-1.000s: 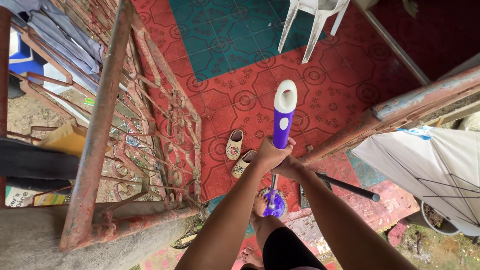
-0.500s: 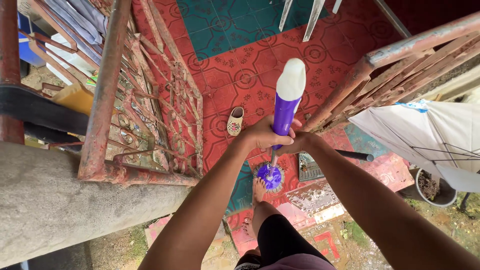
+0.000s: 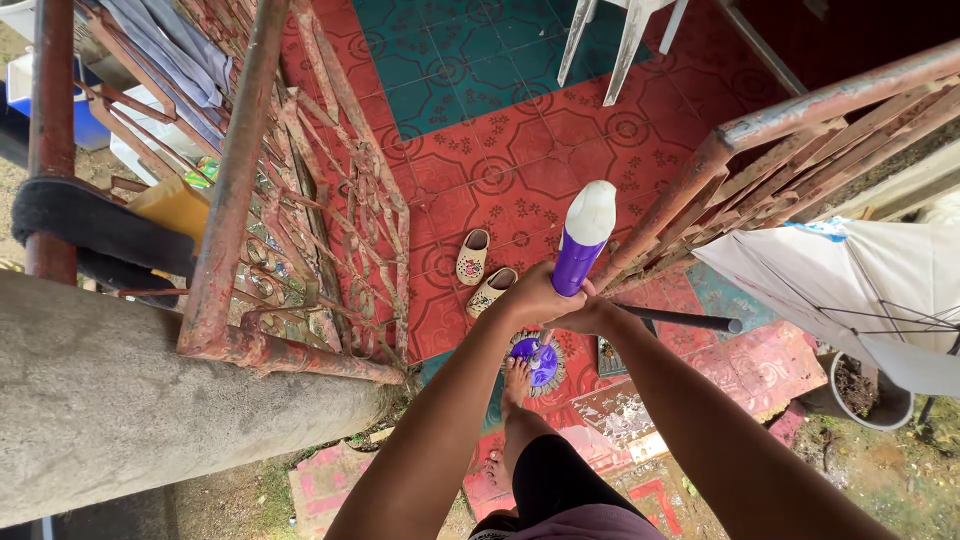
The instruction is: Mopping the tiled floor of an outdoor porch or balcony area.
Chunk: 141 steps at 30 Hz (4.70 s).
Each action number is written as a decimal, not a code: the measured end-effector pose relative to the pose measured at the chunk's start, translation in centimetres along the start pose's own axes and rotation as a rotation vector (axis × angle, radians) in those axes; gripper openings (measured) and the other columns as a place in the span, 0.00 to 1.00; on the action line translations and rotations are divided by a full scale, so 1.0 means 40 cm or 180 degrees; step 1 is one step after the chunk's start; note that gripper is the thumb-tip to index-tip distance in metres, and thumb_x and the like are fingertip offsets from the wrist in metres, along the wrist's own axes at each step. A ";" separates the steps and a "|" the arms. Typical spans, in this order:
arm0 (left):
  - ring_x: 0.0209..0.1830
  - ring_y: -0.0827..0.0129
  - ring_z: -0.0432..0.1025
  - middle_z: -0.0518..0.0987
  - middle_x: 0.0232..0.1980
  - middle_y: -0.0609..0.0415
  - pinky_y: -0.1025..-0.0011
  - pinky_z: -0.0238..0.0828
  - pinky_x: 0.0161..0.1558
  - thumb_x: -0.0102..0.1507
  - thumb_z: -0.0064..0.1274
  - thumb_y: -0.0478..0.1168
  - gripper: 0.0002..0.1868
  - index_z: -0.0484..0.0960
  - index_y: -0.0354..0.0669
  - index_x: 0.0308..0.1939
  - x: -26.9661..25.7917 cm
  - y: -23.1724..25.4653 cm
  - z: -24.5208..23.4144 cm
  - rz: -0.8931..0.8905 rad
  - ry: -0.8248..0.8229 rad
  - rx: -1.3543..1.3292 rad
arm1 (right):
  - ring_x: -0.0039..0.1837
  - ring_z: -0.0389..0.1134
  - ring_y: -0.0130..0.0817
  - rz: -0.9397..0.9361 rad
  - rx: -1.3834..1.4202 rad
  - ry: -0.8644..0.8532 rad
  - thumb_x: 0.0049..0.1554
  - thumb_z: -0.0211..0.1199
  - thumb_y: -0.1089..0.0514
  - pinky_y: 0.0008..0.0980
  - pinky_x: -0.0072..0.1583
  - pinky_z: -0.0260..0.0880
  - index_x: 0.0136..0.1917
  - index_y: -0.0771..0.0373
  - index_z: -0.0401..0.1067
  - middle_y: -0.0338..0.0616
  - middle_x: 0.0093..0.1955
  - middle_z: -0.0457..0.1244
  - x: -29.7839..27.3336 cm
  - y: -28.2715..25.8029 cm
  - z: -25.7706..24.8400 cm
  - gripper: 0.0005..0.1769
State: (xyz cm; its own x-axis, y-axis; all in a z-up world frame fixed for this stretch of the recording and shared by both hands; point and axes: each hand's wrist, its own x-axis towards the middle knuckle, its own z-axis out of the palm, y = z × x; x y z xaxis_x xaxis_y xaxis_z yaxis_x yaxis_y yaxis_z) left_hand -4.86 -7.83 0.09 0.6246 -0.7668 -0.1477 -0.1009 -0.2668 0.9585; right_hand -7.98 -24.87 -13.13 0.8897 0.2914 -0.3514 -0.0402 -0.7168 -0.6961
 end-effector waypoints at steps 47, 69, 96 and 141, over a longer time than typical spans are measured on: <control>0.51 0.66 0.77 0.77 0.57 0.52 0.65 0.77 0.42 0.54 0.66 0.49 0.41 0.68 0.43 0.68 0.202 0.257 -0.298 0.0644 0.1447 -0.1034 | 0.39 0.67 0.33 -0.0569 0.2173 0.0919 0.48 0.63 0.65 0.34 0.41 0.68 0.44 0.68 0.71 0.44 0.38 0.65 0.173 -0.338 -0.475 0.08; 0.46 0.64 0.76 0.82 0.42 0.48 0.65 0.70 0.53 0.70 0.27 0.67 0.40 0.82 0.34 0.46 0.773 0.102 -0.508 -0.0154 0.1594 -0.1112 | 0.37 0.60 0.27 -0.0435 0.1694 0.1084 0.52 0.69 0.61 0.35 0.39 0.62 0.37 0.68 0.67 0.37 0.33 0.59 0.571 -0.150 -0.863 0.12; 0.38 0.71 0.80 0.85 0.40 0.53 0.70 0.77 0.43 0.53 0.60 0.33 0.13 0.84 0.39 0.42 0.681 0.264 -0.818 0.0826 0.2461 -0.0512 | 0.63 0.68 0.40 -0.0952 -0.1522 0.1783 0.58 0.62 0.57 0.40 0.60 0.67 0.62 0.55 0.71 0.44 0.60 0.68 1.060 -0.103 -0.746 0.18; 0.38 0.63 0.83 0.86 0.37 0.48 0.66 0.79 0.44 0.53 0.60 0.33 0.08 0.85 0.37 0.36 0.687 0.149 -0.768 0.0719 0.1481 -0.0308 | 0.53 0.71 0.30 0.0233 0.0932 0.1634 0.50 0.69 0.52 0.34 0.51 0.72 0.56 0.58 0.71 0.39 0.49 0.70 0.815 -0.177 -0.642 0.22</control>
State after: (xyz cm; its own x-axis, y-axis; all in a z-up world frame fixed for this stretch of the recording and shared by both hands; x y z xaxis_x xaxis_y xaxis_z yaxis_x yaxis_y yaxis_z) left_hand 35.49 -12.57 9.26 0.8757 -0.4527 0.1682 -0.2146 -0.0528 0.9753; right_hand 32.99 -26.56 -3.58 0.9831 -0.1481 -0.1080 -0.1684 -0.4976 -0.8509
